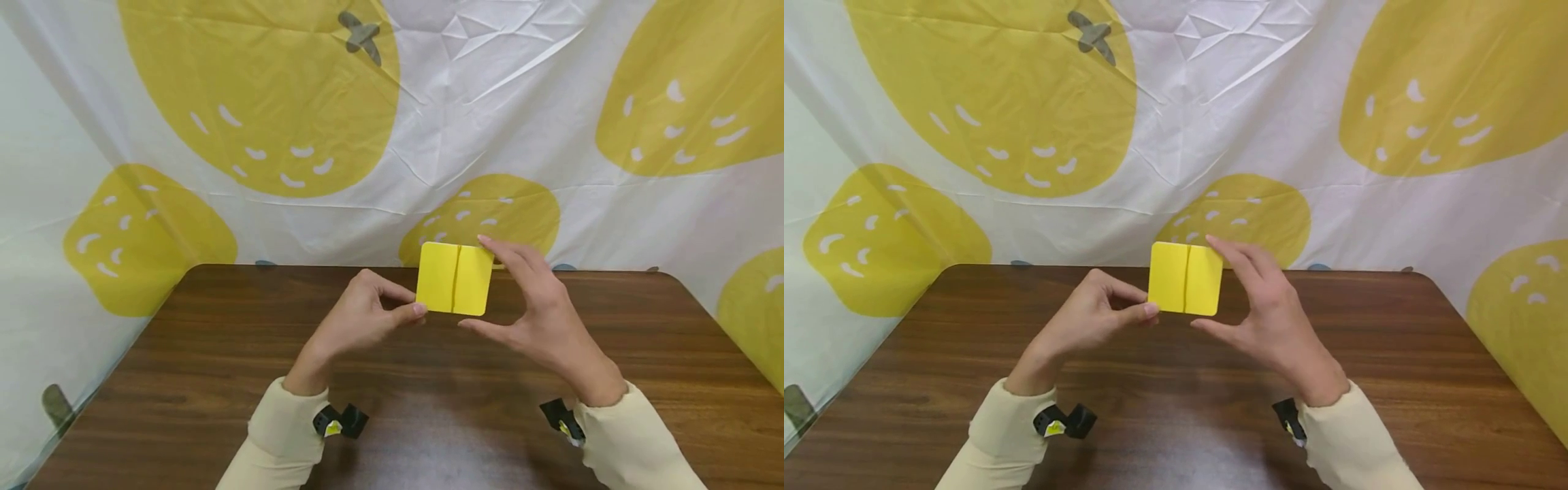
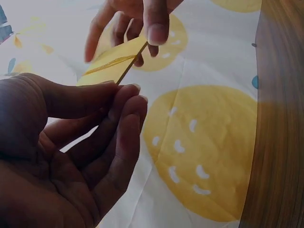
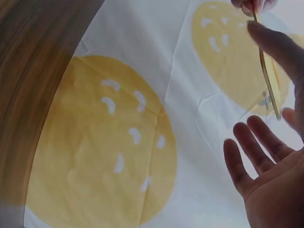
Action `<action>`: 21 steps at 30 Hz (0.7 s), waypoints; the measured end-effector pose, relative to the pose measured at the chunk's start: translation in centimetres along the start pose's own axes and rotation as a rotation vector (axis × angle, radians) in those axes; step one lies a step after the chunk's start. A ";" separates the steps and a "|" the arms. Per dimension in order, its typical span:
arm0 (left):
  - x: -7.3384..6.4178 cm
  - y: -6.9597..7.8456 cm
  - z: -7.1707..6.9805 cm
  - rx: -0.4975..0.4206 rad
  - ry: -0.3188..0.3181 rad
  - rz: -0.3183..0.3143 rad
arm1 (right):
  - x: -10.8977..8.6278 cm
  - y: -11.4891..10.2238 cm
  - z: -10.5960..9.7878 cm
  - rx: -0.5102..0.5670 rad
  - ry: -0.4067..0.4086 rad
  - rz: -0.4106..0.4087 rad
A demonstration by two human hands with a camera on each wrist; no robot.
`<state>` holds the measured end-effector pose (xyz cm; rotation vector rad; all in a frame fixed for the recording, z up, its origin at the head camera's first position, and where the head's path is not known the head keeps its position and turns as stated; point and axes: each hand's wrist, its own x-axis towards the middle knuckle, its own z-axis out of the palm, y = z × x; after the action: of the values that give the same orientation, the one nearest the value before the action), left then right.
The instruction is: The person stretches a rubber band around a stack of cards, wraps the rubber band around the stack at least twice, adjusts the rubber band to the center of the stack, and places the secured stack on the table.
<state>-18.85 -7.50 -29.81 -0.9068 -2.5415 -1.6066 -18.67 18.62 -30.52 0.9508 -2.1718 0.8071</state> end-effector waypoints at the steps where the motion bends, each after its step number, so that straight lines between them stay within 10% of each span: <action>1: 0.0 0.0 0.0 0.002 -0.015 -0.002 | 0.0 0.0 0.1 -0.008 -0.001 -0.005; 5: -0.1 -0.1 0.0 0.086 -0.044 0.001 | -0.1 0.0 0.2 -0.005 -0.003 0.005; 12: -0.5 0.2 -0.2 0.527 0.084 0.147 | -0.5 0.8 0.9 0.049 -0.052 0.016; 21: -0.2 -1.1 -0.2 0.754 -0.050 0.164 | -1.8 1.5 2.9 0.143 -0.236 0.127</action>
<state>-19.23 -8.08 -30.74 -1.0024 -2.6607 -0.4923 -19.70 18.08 -34.05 1.0310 -2.4231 0.9631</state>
